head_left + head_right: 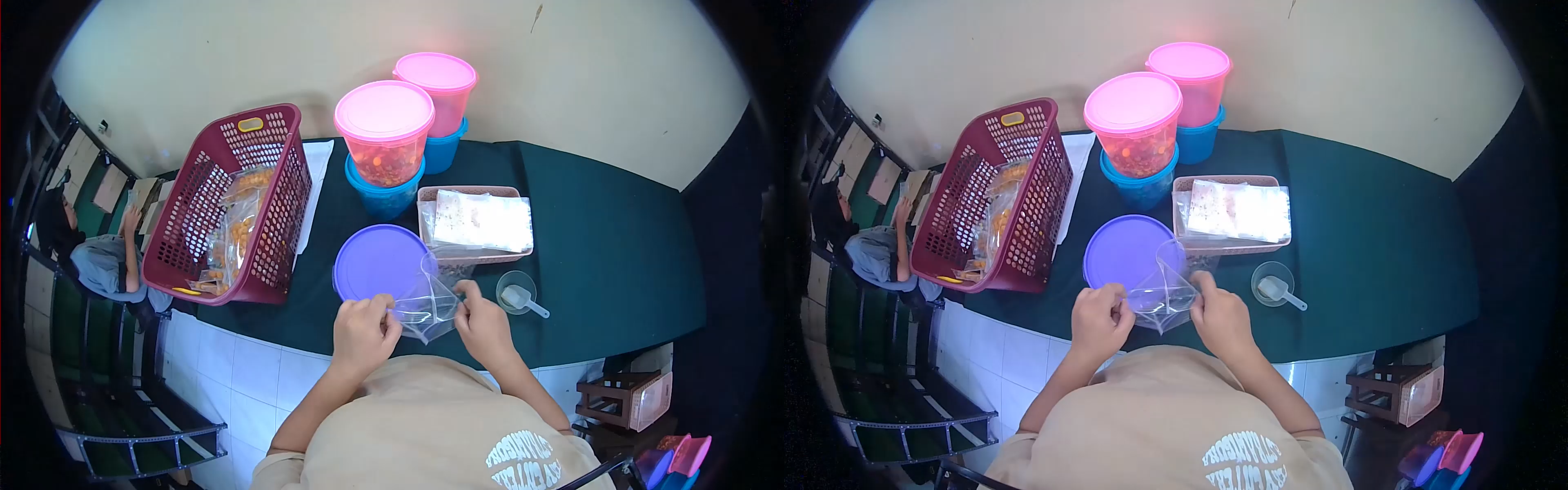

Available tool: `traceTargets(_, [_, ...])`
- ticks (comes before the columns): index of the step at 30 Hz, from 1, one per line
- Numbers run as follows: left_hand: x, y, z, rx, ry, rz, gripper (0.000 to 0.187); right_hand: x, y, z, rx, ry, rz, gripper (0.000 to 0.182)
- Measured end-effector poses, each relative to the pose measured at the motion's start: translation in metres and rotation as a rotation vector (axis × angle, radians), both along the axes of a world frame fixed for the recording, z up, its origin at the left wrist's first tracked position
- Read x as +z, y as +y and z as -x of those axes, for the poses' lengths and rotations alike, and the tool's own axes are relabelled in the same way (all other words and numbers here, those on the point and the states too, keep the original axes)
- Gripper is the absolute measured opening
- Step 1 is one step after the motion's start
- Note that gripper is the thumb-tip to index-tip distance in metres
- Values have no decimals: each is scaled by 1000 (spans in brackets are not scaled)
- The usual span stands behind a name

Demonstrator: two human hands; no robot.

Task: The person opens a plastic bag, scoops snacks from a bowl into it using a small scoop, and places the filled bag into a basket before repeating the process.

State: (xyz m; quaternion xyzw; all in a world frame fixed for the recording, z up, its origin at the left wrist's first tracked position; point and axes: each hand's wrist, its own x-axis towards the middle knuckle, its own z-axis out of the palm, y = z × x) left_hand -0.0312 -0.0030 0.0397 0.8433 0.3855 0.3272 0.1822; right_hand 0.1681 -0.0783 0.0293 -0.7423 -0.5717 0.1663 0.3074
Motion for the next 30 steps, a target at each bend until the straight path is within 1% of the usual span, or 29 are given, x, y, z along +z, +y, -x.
traceTargets(2, [11, 5, 12, -136, 78, -29, 29, 7, -1, -1, 177, 351, -50, 33])
traceTargets(3, [19, 5, 12, -137, 76, -33, 29, 16, -2, -1, 176, 349, -54, 33])
traceTargets(5, [36, 6, 14, -327, 9, -134, 59, 38, -3, -1, 258, 589, 80, 36])
traceTargets(6, [40, 8, 14, -324, 12, -136, 59, 46, -1, 2, 262, 590, 78, 36])
traceTargets(8, [47, 11, 14, -490, -17, -142, 81, 57, 5, 13, 344, 662, 77, 38])
traceTargets(9, [49, 14, 12, -490, -17, -147, 81, 56, 9, 18, 346, 661, 73, 38])
traceTargets(11, [52, 19, 9, -466, 112, -265, 82, 53, 20, 28, 370, 867, 70, 35])
traceTargets(12, [53, 21, 11, -467, 113, -273, 82, 57, 23, 32, 371, 923, 89, 31])
traceTargets(13, [55, 23, 14, -452, 143, -278, 81, 56, 26, 32, 372, 923, 82, 31])
traceTargets(15, [53, 23, 16, -443, 175, -285, 81, 46, 33, 32, 373, 1177, 164, 31])
traceTargets(16, [49, 22, 17, -422, 149, -271, 79, 41, 36, 35, 372, 1178, 160, 31])
traceTargets(18, [39, 22, 22, -399, 125, -258, 78, 34, 40, 39, 379, 1431, 172, 32])
traceTargets(20, [28, 26, 27, -351, 87, -347, 79, 33, 42, 42, 385, 1462, 204, 33])
traceTargets(21, [24, 27, 30, -359, 86, -347, 79, 32, 43, 44, 392, 1489, 240, 35])
traceTargets(24, [13, 31, 38, -367, 11, -326, 84, 36, 44, 49, 380, 1480, 243, 34])
traceTargets(25, [9, 34, 40, -381, -51, -317, 91, 36, 45, 52, 375, 1480, 236, 34])
traceTargets(26, [7, 36, 42, -395, -114, -309, 97, 34, 46, 56, 382, 1425, 193, 34])
traceTargets(27, [7, 37, 45, -402, -117, -310, 97, 34, 47, 59, 388, 1368, 152, 34])
traceTargets(28, [8, 37, 49, -418, -109, -263, 103, 34, 48, 62, 383, 1365, 146, 34])
traceTargets(29, [8, 38, 53, -433, -101, -217, 108, 36, 48, 66, 357, 1323, 88, 34])
traceTargets(30, [7, 40, 57, -438, -103, -220, 108, 38, 50, 70, 334, 1281, 30, 35])
